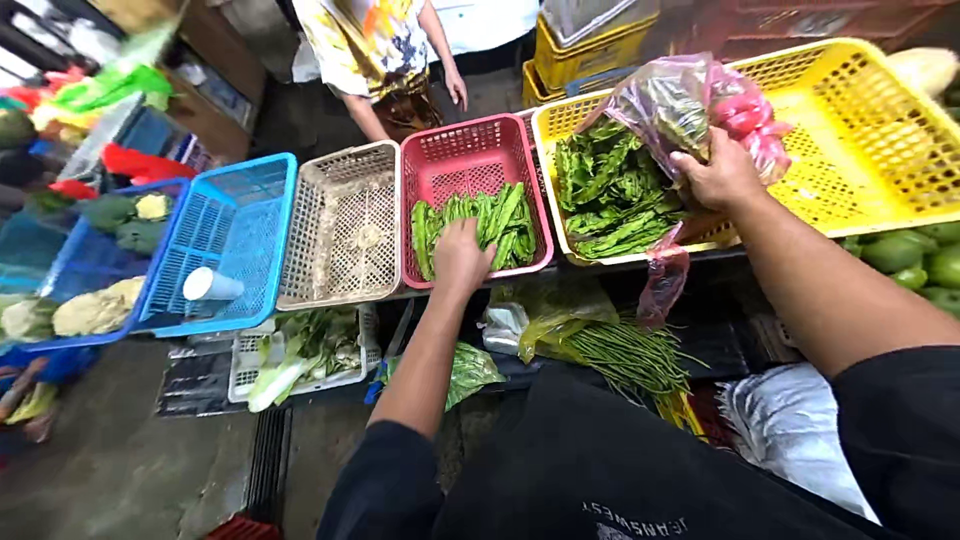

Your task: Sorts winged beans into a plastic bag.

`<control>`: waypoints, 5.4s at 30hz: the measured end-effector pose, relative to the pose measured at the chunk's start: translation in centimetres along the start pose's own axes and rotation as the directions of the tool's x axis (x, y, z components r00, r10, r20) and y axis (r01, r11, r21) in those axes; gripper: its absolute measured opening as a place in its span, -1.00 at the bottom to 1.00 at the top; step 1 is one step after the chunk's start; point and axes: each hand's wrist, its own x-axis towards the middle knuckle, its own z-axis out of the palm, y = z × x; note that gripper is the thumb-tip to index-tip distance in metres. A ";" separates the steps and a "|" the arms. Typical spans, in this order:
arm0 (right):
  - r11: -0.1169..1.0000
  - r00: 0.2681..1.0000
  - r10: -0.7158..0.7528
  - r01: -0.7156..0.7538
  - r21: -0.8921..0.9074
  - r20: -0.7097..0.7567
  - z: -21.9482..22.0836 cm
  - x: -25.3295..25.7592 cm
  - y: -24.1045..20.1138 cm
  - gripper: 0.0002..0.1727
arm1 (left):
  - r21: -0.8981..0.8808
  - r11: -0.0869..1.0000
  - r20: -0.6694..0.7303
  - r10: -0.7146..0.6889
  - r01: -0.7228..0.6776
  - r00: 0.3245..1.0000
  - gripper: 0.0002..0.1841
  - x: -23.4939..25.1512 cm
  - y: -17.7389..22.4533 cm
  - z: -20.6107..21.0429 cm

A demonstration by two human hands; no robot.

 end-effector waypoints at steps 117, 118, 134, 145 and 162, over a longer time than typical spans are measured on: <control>0.983 0.946 -0.125 0.077 0.167 0.297 -3.5 3.8 4.7 -0.27 | -0.552 0.830 -0.238 -0.251 0.082 0.938 -0.49 4.7 16.6 3.6; 0.983 0.946 -0.124 0.077 0.165 0.299 -3.3 3.7 4.7 -0.28 | -0.457 0.881 -0.254 -0.260 0.121 0.932 -0.47 3.9 14.8 1.3; 0.990 0.999 -0.026 0.020 0.137 0.038 -6.6 1.8 0.9 -0.40 | -0.300 0.932 -0.153 0.164 -0.204 0.975 -0.58 11.2 20.6 5.4; 0.962 0.974 -0.212 0.223 0.156 -0.083 -6.9 1.2 -0.9 -0.55 | 0.172 0.948 -0.101 0.287 -0.268 0.952 -0.34 16.6 27.3 8.1; 0.984 0.963 -0.060 0.013 0.175 0.264 -4.2 3.6 2.4 -0.11 | -0.055 0.998 0.151 -0.026 0.035 0.988 -0.40 18.2 25.2 7.7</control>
